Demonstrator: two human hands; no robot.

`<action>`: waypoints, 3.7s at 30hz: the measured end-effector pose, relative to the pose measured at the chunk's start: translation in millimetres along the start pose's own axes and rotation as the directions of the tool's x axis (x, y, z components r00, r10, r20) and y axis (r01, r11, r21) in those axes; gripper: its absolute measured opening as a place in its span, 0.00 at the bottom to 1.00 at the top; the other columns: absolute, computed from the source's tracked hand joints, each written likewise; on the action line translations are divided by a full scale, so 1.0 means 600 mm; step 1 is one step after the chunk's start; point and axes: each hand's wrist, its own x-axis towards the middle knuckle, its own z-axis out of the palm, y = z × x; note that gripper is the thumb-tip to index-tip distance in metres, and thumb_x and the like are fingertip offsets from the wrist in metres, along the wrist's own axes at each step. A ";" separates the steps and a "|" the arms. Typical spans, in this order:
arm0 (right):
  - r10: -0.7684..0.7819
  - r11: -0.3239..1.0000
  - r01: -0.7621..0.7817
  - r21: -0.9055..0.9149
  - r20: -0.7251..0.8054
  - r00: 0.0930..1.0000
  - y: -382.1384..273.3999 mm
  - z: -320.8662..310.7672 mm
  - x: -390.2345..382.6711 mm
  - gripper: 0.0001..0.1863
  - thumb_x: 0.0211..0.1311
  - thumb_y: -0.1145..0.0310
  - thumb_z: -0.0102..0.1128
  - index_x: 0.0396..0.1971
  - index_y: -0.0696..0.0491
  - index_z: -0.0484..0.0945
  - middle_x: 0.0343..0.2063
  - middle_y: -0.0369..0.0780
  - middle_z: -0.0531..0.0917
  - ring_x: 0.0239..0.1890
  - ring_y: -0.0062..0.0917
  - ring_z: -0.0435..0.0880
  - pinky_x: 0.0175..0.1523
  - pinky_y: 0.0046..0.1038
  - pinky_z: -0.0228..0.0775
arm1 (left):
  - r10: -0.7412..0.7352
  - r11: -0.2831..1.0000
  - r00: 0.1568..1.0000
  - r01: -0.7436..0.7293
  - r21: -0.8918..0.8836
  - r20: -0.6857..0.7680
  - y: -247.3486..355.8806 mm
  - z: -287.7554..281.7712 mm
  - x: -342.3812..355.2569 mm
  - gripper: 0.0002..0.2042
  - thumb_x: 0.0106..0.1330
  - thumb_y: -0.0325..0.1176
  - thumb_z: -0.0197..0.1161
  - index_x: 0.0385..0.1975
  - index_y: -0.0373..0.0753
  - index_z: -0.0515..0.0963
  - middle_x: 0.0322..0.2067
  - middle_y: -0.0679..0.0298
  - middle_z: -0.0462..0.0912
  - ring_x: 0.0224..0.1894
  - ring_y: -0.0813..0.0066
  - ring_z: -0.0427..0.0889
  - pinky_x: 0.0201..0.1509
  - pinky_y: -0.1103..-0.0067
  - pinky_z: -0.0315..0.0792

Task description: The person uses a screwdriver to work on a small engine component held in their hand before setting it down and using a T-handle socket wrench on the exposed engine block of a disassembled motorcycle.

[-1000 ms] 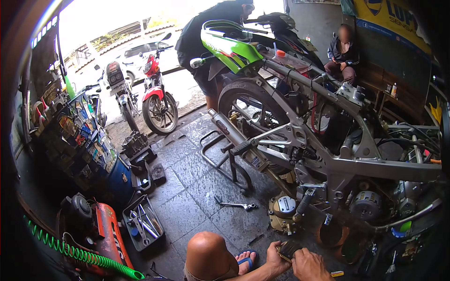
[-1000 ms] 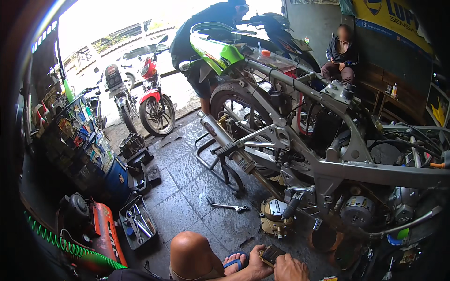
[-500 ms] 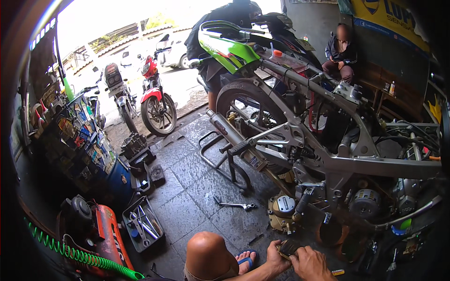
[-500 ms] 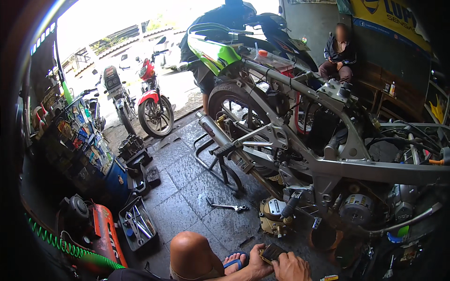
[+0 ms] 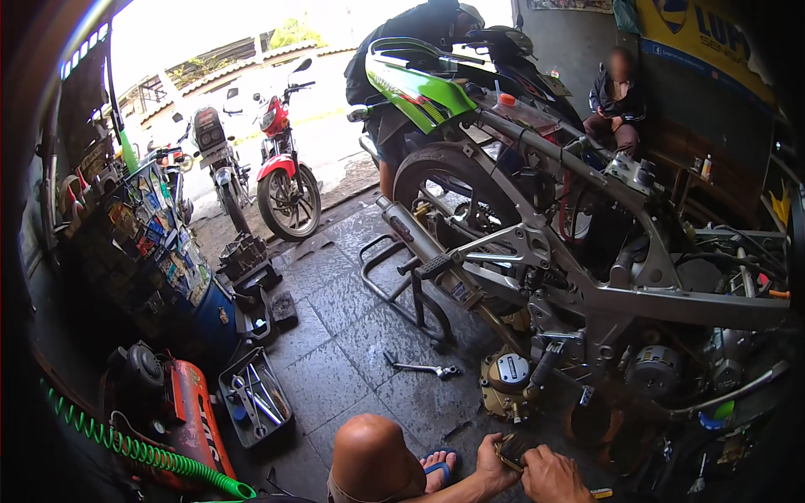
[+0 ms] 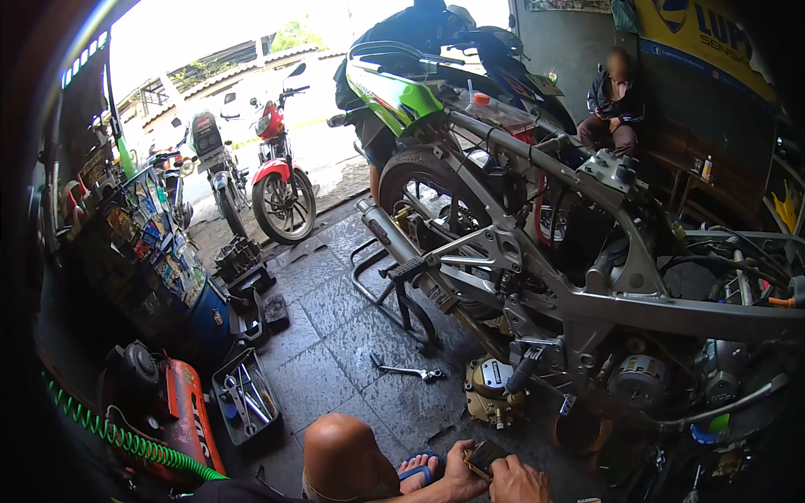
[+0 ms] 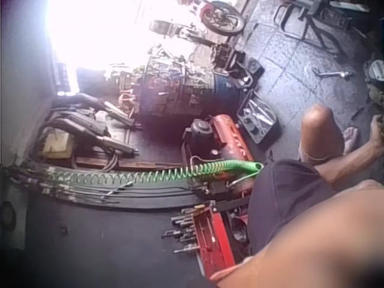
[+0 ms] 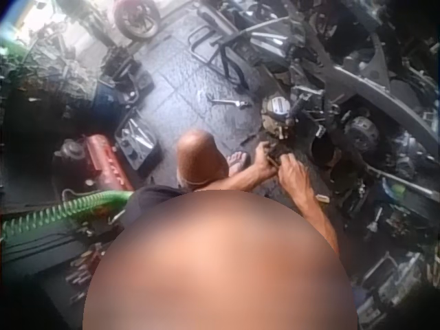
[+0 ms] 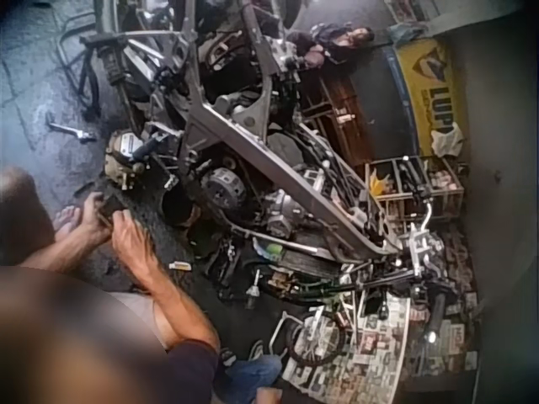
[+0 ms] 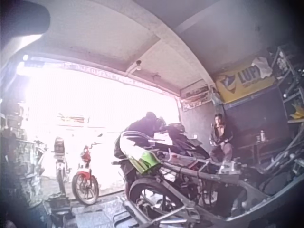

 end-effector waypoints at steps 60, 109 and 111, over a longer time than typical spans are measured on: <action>0.062 0.990 -0.053 0.131 -0.069 0.996 0.032 0.045 0.024 0.07 0.56 0.74 0.61 0.33 0.57 0.76 0.32 0.45 0.79 0.31 0.43 0.82 0.35 0.39 0.76 | 0.172 0.984 0.967 -0.160 0.076 -0.187 -0.008 0.088 -0.059 0.11 0.66 0.43 0.45 0.32 0.43 0.69 0.25 0.62 0.75 0.27 0.68 0.77 0.33 0.72 0.74; 0.859 0.484 -0.800 0.354 -0.016 0.513 0.467 0.425 -0.249 0.09 0.55 0.65 0.58 0.31 0.53 0.83 0.31 0.51 0.84 0.38 0.47 0.84 0.45 0.41 0.76 | 0.132 0.924 0.887 0.051 0.379 -0.442 -0.117 0.020 0.007 0.12 0.62 0.48 0.51 0.28 0.48 0.75 0.29 0.69 0.80 0.32 0.69 0.79 0.39 0.71 0.74; 0.853 0.055 -0.699 0.713 0.330 0.404 0.477 0.400 -0.253 0.08 0.55 0.66 0.62 0.31 0.53 0.84 0.26 0.41 0.86 0.24 0.26 0.83 0.27 0.30 0.77 | 0.067 0.935 0.916 0.082 0.346 -0.396 -0.097 -0.008 0.014 0.10 0.61 0.46 0.52 0.28 0.48 0.75 0.27 0.70 0.80 0.32 0.70 0.79 0.39 0.72 0.73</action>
